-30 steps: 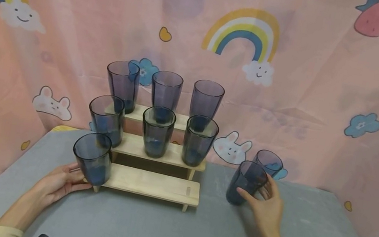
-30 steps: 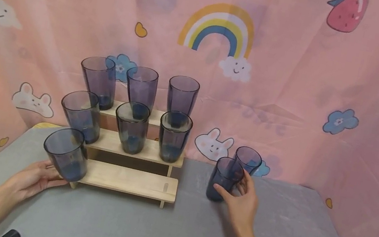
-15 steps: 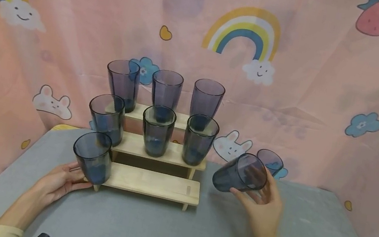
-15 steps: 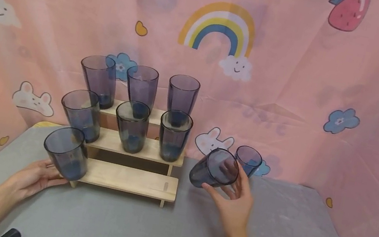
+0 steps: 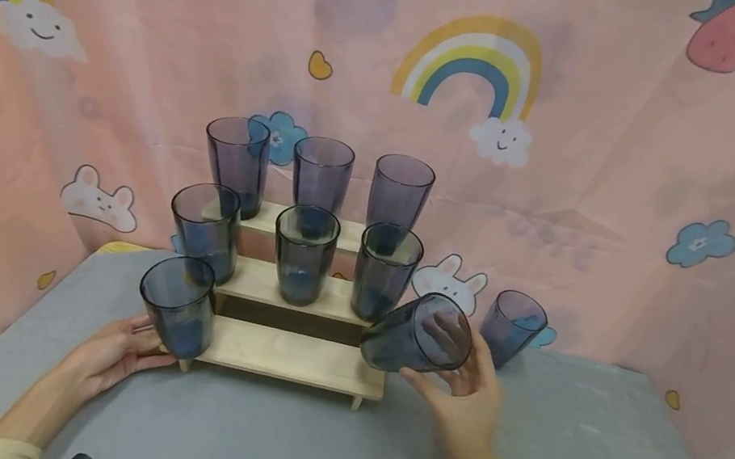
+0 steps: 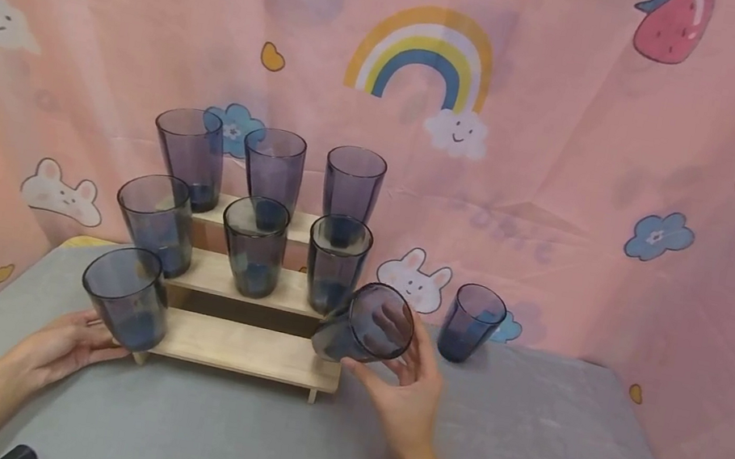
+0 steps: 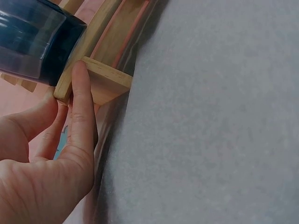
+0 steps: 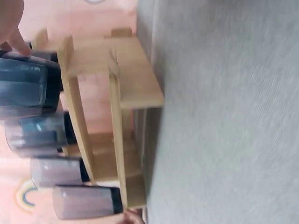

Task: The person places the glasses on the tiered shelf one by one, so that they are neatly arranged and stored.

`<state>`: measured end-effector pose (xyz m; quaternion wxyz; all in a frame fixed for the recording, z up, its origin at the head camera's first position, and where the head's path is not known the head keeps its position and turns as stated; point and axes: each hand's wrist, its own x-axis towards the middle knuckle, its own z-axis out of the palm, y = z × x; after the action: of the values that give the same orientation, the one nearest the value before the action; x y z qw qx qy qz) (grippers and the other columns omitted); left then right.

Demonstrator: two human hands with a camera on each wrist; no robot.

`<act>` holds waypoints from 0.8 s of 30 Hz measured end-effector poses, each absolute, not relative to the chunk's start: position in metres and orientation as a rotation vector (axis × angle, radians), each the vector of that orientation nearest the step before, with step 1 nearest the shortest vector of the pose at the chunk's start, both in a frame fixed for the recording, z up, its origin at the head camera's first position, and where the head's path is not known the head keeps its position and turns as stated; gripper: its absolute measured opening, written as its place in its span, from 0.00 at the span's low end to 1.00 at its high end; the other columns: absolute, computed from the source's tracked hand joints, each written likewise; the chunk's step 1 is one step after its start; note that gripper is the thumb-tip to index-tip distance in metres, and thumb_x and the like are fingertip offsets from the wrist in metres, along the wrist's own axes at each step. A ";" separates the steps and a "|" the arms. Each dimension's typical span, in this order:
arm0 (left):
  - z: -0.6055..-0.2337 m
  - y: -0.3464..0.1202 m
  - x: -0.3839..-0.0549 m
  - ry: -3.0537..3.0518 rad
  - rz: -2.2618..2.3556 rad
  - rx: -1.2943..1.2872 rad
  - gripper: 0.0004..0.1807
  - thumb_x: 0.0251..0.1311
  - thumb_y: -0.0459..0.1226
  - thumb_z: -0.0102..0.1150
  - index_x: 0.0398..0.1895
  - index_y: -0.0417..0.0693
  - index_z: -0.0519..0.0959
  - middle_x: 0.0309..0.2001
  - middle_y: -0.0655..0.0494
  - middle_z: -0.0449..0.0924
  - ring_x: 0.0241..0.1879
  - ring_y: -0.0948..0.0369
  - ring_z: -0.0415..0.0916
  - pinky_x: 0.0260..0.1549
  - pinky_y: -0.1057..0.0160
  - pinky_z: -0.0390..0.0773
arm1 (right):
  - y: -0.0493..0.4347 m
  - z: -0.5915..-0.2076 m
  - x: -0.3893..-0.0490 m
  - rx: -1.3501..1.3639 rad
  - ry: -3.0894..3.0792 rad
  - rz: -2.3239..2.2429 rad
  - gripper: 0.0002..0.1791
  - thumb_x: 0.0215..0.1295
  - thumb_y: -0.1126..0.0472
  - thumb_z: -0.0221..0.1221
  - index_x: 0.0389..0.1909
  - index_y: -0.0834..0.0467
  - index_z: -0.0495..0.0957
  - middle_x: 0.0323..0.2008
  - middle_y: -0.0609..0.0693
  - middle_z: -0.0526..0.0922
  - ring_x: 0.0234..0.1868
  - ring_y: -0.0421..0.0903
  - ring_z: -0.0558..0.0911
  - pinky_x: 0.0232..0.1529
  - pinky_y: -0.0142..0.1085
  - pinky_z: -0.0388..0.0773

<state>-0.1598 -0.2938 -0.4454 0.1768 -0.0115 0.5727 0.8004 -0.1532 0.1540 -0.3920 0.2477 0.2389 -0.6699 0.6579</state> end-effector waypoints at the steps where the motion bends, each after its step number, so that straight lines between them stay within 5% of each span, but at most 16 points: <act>1: -0.445 -0.294 -0.160 1.619 2.266 -0.033 0.42 0.72 0.26 0.45 0.75 0.31 0.29 0.47 0.63 0.81 0.49 0.64 0.80 0.52 0.56 0.81 | 0.150 -0.392 -0.153 0.670 -1.835 1.796 0.52 0.39 0.85 0.70 0.70 0.67 0.62 0.60 0.62 0.75 0.59 0.48 0.78 0.47 0.32 0.83; 24: -0.443 -0.294 -0.159 1.576 2.288 -0.026 0.43 0.71 0.25 0.46 0.75 0.31 0.27 0.48 0.63 0.80 0.49 0.64 0.79 0.53 0.56 0.81 | 0.059 -0.402 -0.159 0.713 -1.999 1.701 0.49 0.38 0.69 0.79 0.67 0.59 0.70 0.54 0.55 0.82 0.52 0.47 0.82 0.45 0.38 0.85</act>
<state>-0.1591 -0.2944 -0.4427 0.1808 -0.0093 0.5580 0.8099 -0.1591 0.0592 -0.4025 0.2094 0.2562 -0.7187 0.6115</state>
